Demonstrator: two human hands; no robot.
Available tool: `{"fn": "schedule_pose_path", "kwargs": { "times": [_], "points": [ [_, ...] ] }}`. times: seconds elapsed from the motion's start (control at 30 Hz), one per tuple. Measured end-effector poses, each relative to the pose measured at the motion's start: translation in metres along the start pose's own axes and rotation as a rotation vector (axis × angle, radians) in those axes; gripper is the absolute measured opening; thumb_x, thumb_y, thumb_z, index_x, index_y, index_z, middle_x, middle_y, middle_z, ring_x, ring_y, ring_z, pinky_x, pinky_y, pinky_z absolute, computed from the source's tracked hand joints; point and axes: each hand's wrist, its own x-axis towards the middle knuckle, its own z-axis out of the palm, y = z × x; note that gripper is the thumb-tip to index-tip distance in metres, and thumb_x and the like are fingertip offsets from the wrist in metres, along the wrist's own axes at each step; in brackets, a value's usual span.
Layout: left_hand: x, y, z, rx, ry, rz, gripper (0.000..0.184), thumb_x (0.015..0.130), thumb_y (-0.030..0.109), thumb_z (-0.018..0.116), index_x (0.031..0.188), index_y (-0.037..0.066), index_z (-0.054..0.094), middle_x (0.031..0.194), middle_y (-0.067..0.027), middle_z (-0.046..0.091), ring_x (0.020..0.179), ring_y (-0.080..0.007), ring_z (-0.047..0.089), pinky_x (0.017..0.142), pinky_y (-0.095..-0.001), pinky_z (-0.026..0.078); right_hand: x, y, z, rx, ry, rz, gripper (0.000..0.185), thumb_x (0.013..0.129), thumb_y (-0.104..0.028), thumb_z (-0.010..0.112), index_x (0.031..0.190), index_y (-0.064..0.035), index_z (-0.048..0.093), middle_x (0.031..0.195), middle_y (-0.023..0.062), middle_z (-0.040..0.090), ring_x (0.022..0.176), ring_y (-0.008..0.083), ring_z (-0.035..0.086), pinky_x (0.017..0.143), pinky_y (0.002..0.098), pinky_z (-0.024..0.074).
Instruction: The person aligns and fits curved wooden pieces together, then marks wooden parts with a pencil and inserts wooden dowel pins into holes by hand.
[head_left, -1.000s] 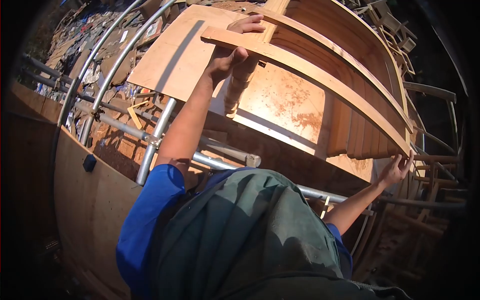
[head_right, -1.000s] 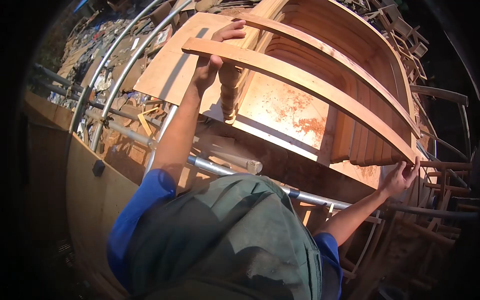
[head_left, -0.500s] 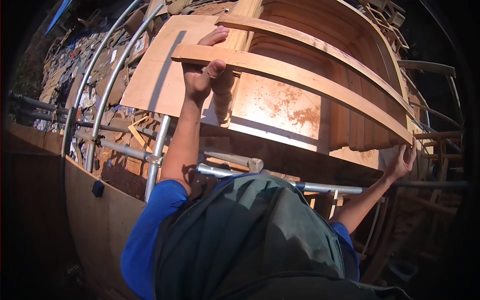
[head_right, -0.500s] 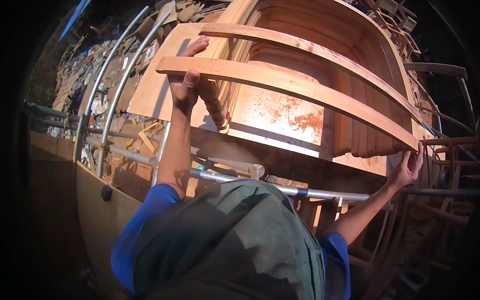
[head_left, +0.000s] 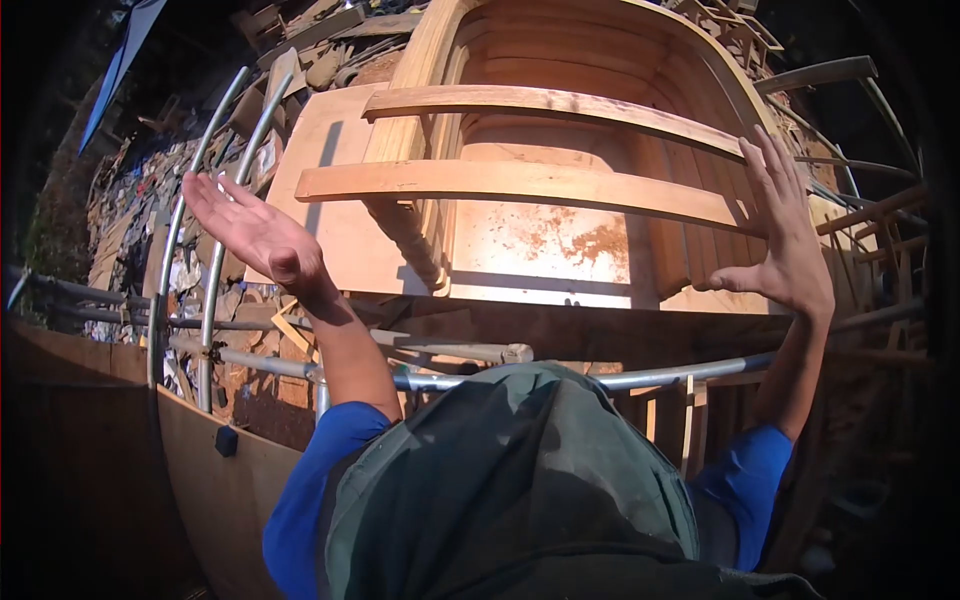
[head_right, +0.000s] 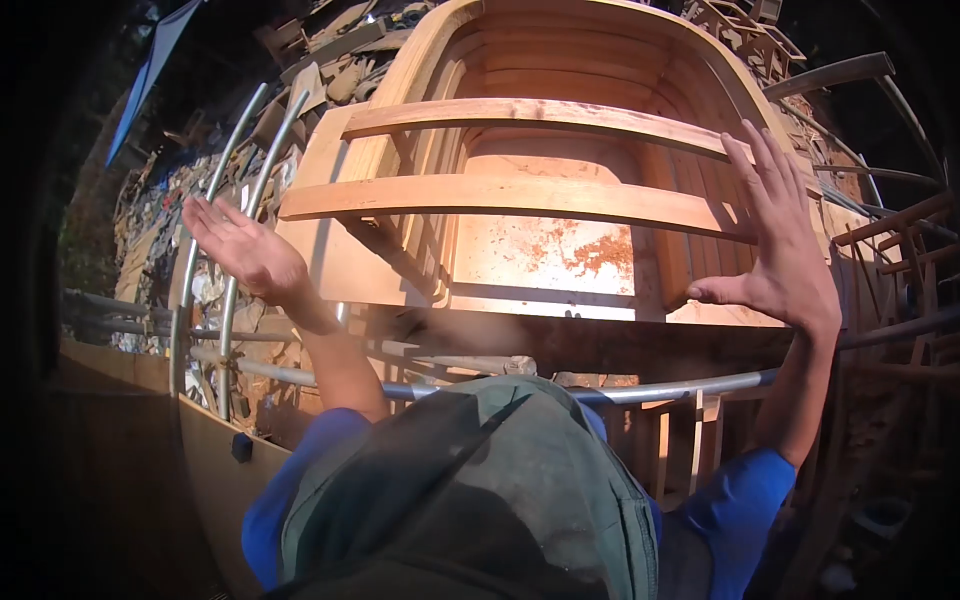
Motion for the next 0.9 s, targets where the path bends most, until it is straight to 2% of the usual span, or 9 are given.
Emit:
{"fn": "schedule_pose_path", "kwargs": {
  "times": [0.07, 0.13, 0.2, 0.27, 0.37, 0.47, 0.6, 0.67, 0.9],
  "points": [
    [0.010, 0.047, 0.034, 0.256, -0.332, 0.337, 0.143, 0.065, 0.078, 0.077, 0.159, -0.005, 0.009, 0.164, -0.0319, 0.016, 0.155, -0.0381, 0.019, 0.128, -0.0500, 0.008, 0.018, -0.002, 0.005, -0.032, -0.075, -0.017, 0.135, 0.054, -0.071, 0.086, 0.161, -0.0117, 0.031, 0.165, 0.0209, 0.028, 0.152, 0.0446, 0.027, 0.123, 0.0564, 0.0281],
    [0.010, 0.069, 0.091, 0.419, -0.903, 0.443, 0.140, 0.065, 0.075, 0.079, 0.158, -0.007, 0.014, 0.162, -0.0332, 0.021, 0.153, -0.0401, 0.022, 0.127, -0.0491, 0.013, 0.031, -0.004, 0.012, 0.018, -0.183, -0.030, 0.134, 0.055, -0.069, 0.086, 0.162, -0.0109, 0.028, 0.164, 0.0220, 0.029, 0.151, 0.0452, 0.028, 0.123, 0.0553, 0.0290],
    [-0.008, 0.058, 0.129, 0.596, -1.273, 0.366, 0.136, 0.065, 0.072, 0.080, 0.156, -0.009, 0.019, 0.160, -0.0345, 0.025, 0.151, -0.0421, 0.026, 0.126, -0.0483, 0.018, 0.039, 0.003, 0.022, 0.139, -0.270, 0.015, 0.133, 0.057, -0.066, 0.086, 0.162, -0.0105, 0.026, 0.163, 0.0226, 0.031, 0.150, 0.0453, 0.030, 0.123, 0.0544, 0.0292],
    [-0.016, 0.049, 0.142, 0.696, -1.430, 0.250, 0.133, 0.065, 0.069, 0.082, 0.155, -0.010, 0.024, 0.157, -0.0358, 0.029, 0.149, -0.0441, 0.030, 0.125, -0.0475, 0.023, 0.041, 0.009, 0.027, 0.115, -0.257, 0.020, 0.130, 0.057, -0.064, 0.082, 0.162, -0.0096, 0.027, 0.160, 0.0235, 0.032, 0.149, 0.0452, 0.032, 0.123, 0.0556, 0.0288],
    [-0.011, 0.044, 0.152, 0.751, -1.484, 0.149, 0.128, 0.065, 0.064, 0.084, 0.153, -0.013, 0.031, 0.154, -0.0378, 0.035, 0.146, -0.0471, 0.035, 0.123, -0.0462, 0.031, 0.042, 0.008, 0.024, 0.062, -0.293, 0.025, 0.129, 0.057, -0.066, 0.079, 0.161, -0.0080, 0.028, 0.159, 0.0240, 0.032, 0.148, 0.0450, 0.032, 0.122, 0.0567, 0.0289],
    [-0.003, 0.037, 0.164, 0.811, -1.520, 0.110, 0.126, 0.065, 0.062, 0.083, 0.151, -0.015, 0.032, 0.154, -0.0379, 0.036, 0.146, -0.0481, 0.035, 0.122, -0.0475, 0.032, 0.058, 0.020, 0.013, 0.258, -0.429, 0.104, 0.132, 0.056, -0.066, 0.078, 0.164, -0.0128, 0.023, 0.163, 0.0225, 0.029, 0.151, 0.0431, 0.028, 0.125, 0.0570, 0.0238],
    [-0.027, 0.025, 0.151, 0.870, -1.389, 0.301, 0.110, 0.070, 0.044, 0.079, 0.151, -0.015, 0.032, 0.151, -0.0389, 0.038, 0.146, -0.0497, 0.033, 0.124, -0.0481, 0.029, 0.050, 0.020, 0.035, 0.078, -0.344, 0.019, 0.134, 0.055, -0.067, 0.077, 0.165, -0.0172, 0.019, 0.168, 0.0215, 0.020, 0.156, 0.0421, 0.019, 0.128, 0.0571, 0.0172],
    [-0.028, 0.024, 0.152, 0.882, -1.392, 0.283, 0.102, 0.070, 0.031, 0.074, 0.151, -0.015, 0.032, 0.151, -0.0379, 0.039, 0.147, -0.0484, 0.034, 0.125, -0.0483, 0.027, 0.048, 0.015, 0.034, 0.058, -0.361, 0.033, 0.135, 0.054, -0.067, 0.076, 0.165, -0.0184, 0.017, 0.170, 0.0212, 0.015, 0.157, 0.0419, 0.015, 0.128, 0.0572, 0.0143],
    [-0.031, 0.017, 0.157, 0.850, -1.325, 0.231, 0.097, 0.069, 0.023, 0.071, 0.150, -0.016, 0.033, 0.144, -0.0349, 0.045, 0.142, -0.0439, 0.040, 0.123, -0.0440, 0.032, 0.051, 0.009, 0.035, 0.081, -0.313, 0.093, 0.127, 0.058, -0.065, 0.073, 0.163, -0.0136, 0.023, 0.158, 0.0238, 0.033, 0.147, 0.0451, 0.033, 0.122, 0.0591, 0.0284]
  ]
}}
